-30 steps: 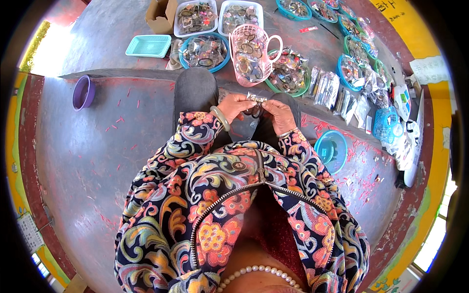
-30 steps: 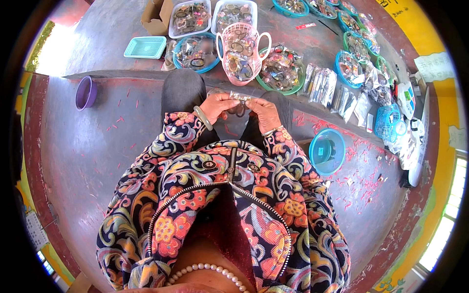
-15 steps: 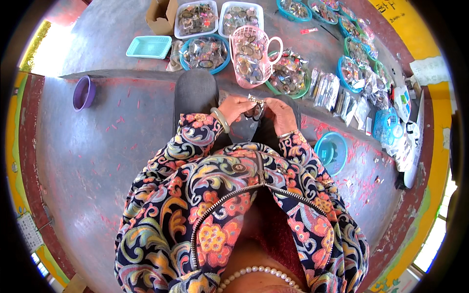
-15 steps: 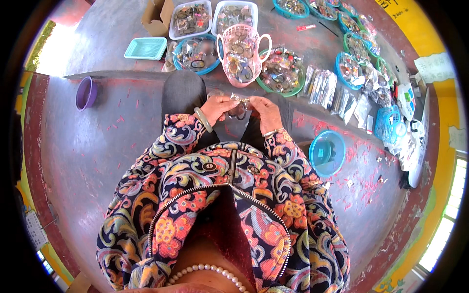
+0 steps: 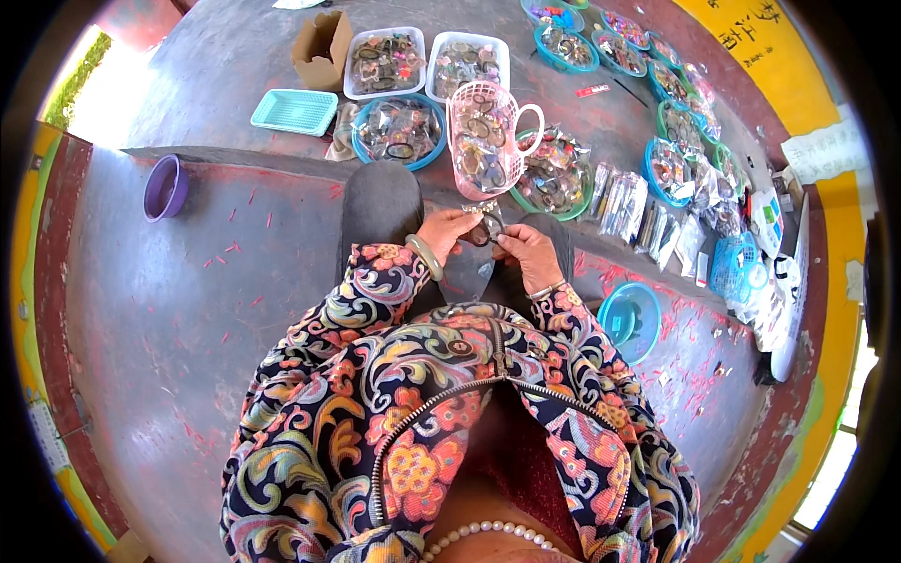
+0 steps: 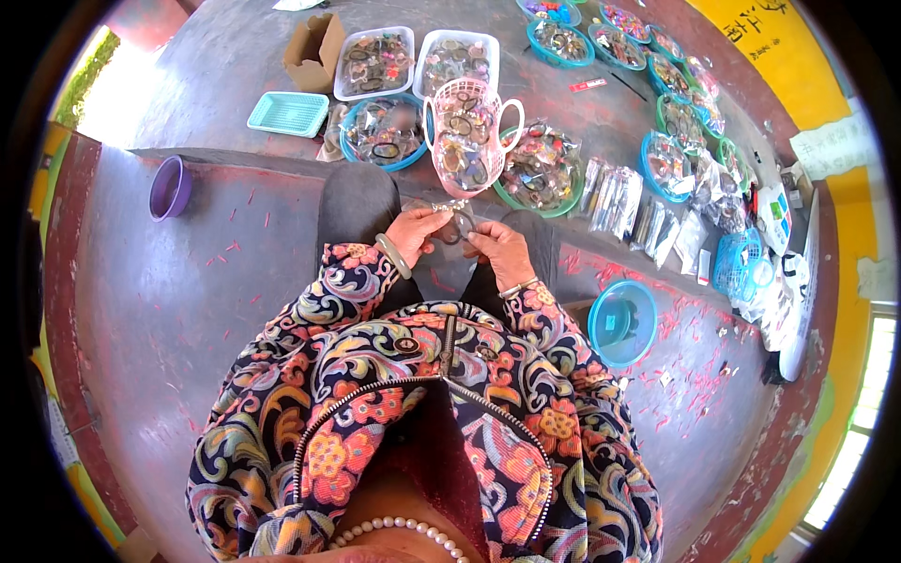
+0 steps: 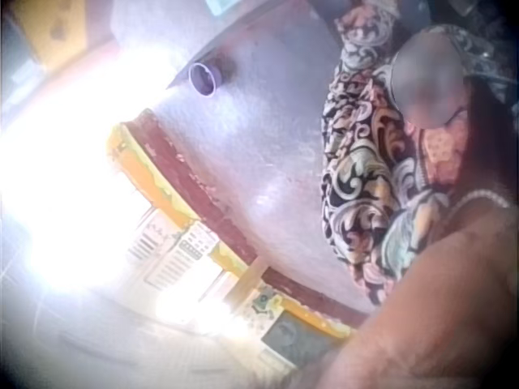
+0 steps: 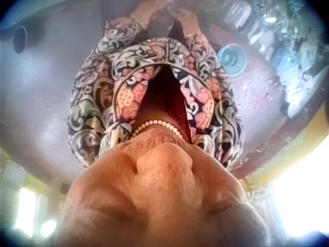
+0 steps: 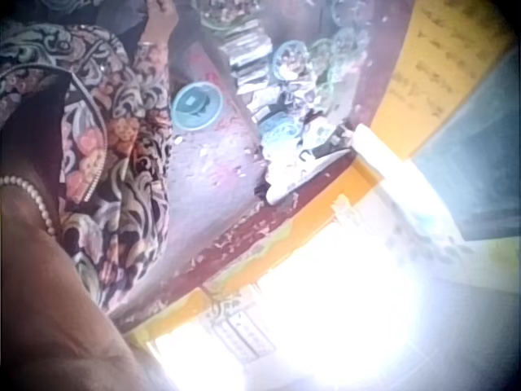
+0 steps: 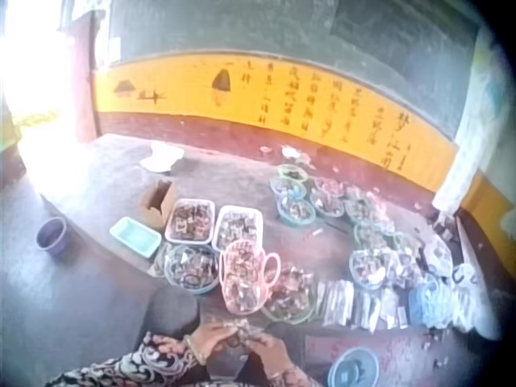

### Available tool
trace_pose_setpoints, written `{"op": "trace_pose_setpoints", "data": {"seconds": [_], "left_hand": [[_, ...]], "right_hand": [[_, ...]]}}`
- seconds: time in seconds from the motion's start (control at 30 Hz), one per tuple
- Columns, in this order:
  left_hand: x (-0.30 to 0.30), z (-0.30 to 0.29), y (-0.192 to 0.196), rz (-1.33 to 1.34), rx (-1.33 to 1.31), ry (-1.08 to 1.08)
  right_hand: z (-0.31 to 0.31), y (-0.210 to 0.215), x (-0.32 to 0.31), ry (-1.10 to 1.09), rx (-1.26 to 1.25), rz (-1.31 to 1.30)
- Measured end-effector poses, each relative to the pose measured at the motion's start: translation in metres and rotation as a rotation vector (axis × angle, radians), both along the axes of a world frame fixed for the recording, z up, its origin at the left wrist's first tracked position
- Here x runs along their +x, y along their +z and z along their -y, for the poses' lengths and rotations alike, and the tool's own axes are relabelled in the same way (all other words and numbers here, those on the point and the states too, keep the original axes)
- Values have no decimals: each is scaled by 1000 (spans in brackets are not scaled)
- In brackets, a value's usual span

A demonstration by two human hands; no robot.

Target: The person sits on the floor and repeatedly picks up small trinkets from a pink basket, places them into small clear plastic bags, and seals the bags. The person then places the packaged items into a green basket on the floor.

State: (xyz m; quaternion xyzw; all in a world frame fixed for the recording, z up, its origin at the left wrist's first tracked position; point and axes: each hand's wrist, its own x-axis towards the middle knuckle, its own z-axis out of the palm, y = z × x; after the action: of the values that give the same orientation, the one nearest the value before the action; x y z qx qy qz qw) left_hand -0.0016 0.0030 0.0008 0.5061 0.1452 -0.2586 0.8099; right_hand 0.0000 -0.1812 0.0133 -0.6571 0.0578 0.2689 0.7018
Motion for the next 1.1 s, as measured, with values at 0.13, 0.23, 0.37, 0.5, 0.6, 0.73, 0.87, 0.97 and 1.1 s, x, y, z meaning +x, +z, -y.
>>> {"op": "trace_pose_setpoints", "data": {"seconds": [0.13,0.23,0.37,0.5,0.6,0.73,0.87,0.97,1.1], "left_hand": [[0,0,-2,-35,13,59],[0,1,-2,9,47,39],[0,3,-5,28,25,6],[-3,1,2,5,56,-11],[-3,6,4,-18,48,-34],[-1,11,3,-48,33,-58],[-3,11,7,-48,32,-69],[-6,7,9,-44,48,-43],[-5,7,0,-22,23,-57]], "right_hand": [[2,9,17,-29,-14,6],[6,12,44,-58,-27,11],[3,7,92,-93,20,15],[-22,1,142,-176,132,-3],[-34,-4,181,-288,205,10],[-33,-31,228,-256,129,-100],[-16,-54,220,-143,161,-163],[-17,-36,172,-76,133,-97],[16,-42,124,-85,47,-102]]}}
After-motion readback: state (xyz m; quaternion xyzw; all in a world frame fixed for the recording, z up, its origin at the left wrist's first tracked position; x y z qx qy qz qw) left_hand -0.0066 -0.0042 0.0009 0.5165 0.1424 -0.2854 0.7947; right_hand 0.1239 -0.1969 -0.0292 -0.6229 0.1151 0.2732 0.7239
